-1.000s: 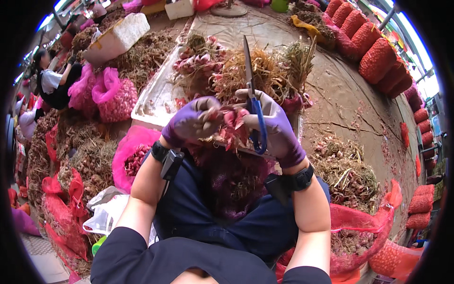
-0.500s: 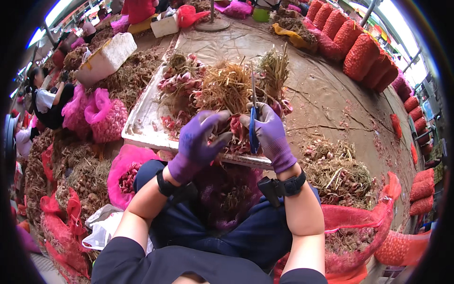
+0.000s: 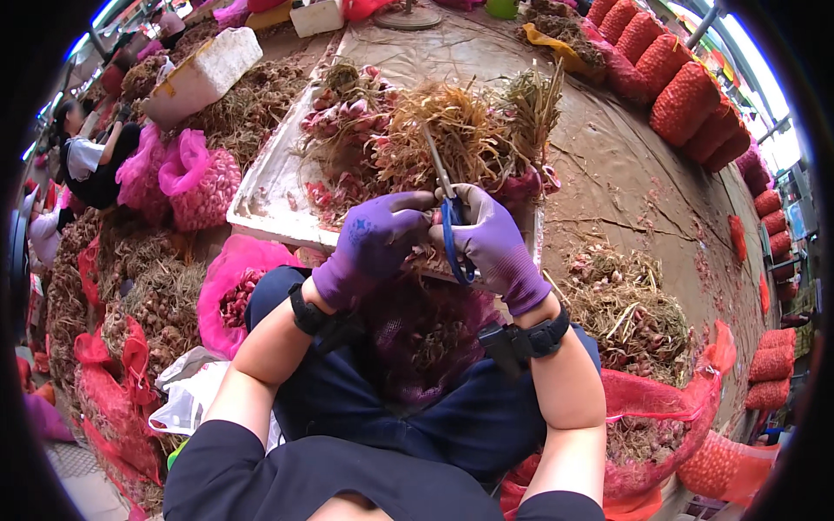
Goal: The person picks up shallots from a pile, trims the roots and stems using shears, and drops the cleaned bulbs into a pink mesh bag.
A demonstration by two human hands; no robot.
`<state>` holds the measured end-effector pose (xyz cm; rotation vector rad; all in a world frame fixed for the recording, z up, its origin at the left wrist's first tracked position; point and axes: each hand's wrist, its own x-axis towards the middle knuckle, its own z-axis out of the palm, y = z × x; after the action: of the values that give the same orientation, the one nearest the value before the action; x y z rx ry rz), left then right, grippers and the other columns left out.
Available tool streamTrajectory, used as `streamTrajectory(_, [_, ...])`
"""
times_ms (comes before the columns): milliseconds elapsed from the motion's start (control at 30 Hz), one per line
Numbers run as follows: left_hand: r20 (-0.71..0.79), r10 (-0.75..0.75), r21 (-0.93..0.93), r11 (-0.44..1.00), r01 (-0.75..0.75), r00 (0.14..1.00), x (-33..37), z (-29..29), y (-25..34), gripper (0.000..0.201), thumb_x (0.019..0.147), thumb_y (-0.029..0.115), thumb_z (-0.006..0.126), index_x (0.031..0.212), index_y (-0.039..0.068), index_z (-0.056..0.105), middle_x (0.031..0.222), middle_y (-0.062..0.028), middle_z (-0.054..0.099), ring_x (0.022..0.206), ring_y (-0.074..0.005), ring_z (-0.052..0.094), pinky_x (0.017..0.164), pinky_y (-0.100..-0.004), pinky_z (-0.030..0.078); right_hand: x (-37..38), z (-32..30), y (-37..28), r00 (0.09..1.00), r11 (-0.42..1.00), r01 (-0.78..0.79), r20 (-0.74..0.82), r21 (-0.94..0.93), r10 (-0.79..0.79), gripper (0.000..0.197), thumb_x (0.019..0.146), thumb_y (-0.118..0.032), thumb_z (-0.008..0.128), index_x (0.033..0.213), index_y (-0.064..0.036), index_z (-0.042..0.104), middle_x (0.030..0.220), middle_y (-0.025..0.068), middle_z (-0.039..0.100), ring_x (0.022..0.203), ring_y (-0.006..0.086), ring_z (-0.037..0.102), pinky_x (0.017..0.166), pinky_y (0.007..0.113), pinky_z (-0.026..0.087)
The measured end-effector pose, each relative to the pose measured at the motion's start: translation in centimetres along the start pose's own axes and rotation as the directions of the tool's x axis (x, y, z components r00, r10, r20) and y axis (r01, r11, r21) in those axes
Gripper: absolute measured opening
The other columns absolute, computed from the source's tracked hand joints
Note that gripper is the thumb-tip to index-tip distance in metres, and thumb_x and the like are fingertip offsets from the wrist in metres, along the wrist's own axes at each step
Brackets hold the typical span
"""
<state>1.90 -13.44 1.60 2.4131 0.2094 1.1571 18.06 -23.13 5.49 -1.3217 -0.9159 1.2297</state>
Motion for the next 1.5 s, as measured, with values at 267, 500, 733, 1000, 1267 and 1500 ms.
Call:
streamTrajectory(267, [0.364, -0.672, -0.878, -0.016, 0.479, 0.645, -0.5, -0.6, -2.0, 0.019, 0.098, 0.021, 0.055, 0.103, 0.003, 0.060, 0.110, -0.0075, 0.065, 0.091, -0.0102, 0.061, 0.085, -0.0276, 0.049, -0.3, -0.1, -0.3, 0.988, 0.978, -0.117, 0.123, 0.174, 0.096, 0.052, 0.076, -0.005, 0.072, 0.124, -0.0044, 0.051, 0.093, -0.0004, 0.060, 0.073, 0.0064, 0.058, 0.066, 0.021, 0.049])
streamTrajectory(500, [-0.022, -0.205, -0.382, 0.906, 0.181, 0.978, -0.5, 0.0, -0.2, 0.027, 0.084, 0.004, 0.066, 0.110, 0.004, 0.062, 0.105, -0.0070, 0.065, 0.096, -0.0204, 0.062, 0.088, -0.0315, 0.048, 0.1, -0.1, 0.3, 0.998, 0.970, -0.065, 0.006, 0.234, 0.065, 0.051, 0.077, -0.005, 0.070, 0.124, -0.0033, 0.051, 0.093, 0.0012, 0.060, 0.076, 0.0092, 0.060, 0.068, 0.023, 0.049])
streamTrajectory(733, [-0.075, -0.295, -0.251, 0.930, 0.268, 0.953, -1.3, 0.7, -1.1, 0.016, 0.084, 0.007, 0.065, 0.100, 0.006, 0.064, 0.087, -0.0103, 0.065, 0.082, -0.0299, 0.064, 0.072, -0.0360, 0.051, 0.0, 1.0, 1.3, 0.998, 0.991, 0.067, 0.019, -0.113, -0.065, 0.051, 0.073, -0.001, 0.068, 0.121, -0.0002, 0.051, 0.095, 0.0004, 0.058, 0.082, 0.0071, 0.055, 0.071, 0.021, 0.047])
streamTrajectory(1000, [0.555, -0.539, -0.640, 0.210, 0.739, 0.634, -1.3, -1.6, -2.8, 0.019, 0.089, 0.014, 0.063, 0.103, 0.001, 0.064, 0.087, -0.0010, 0.065, 0.077, -0.0086, 0.059, 0.067, -0.0245, 0.049, -0.6, 1.2, -0.6, 0.989, 0.942, 0.048, 0.117, 0.333, -0.092, 0.064, 0.071, 0.006, 0.066, 0.130, 0.0012, 0.041, 0.103, 0.0102, 0.062, 0.089, 0.0164, 0.064, 0.078, 0.031, 0.056])
streamTrajectory(1267, [0.547, -0.264, -0.769, 0.217, 0.601, 0.794, -1.5, -0.9, -0.6, 0.048, 0.091, 0.022, 0.063, 0.131, -0.002, 0.049, 0.117, -0.0059, 0.059, 0.104, -0.0130, 0.054, 0.091, -0.0295, 0.044, -0.8, 0.3, -1.4, 0.988, 0.951, 0.106, 0.078, 0.292, -0.134, 0.062, 0.073, 0.006, 0.069, 0.129, -0.0007, 0.043, 0.104, 0.0089, 0.062, 0.088, 0.0134, 0.062, 0.080, 0.029, 0.054])
streamTrajectory(1500, [0.469, -0.500, -0.616, 0.406, 0.676, 0.728, -1.5, 0.2, -1.5, 0.025, 0.097, 0.026, 0.056, 0.102, 0.003, 0.062, 0.089, 0.0010, 0.063, 0.080, -0.0051, 0.055, 0.073, -0.0234, 0.046, -0.6, 1.3, -0.7, 0.972, 0.970, 0.228, -0.038, -0.081, -0.231, 0.054, 0.076, 0.002, 0.072, 0.125, 0.0000, 0.048, 0.100, 0.0023, 0.062, 0.089, 0.0067, 0.058, 0.081, 0.023, 0.049])
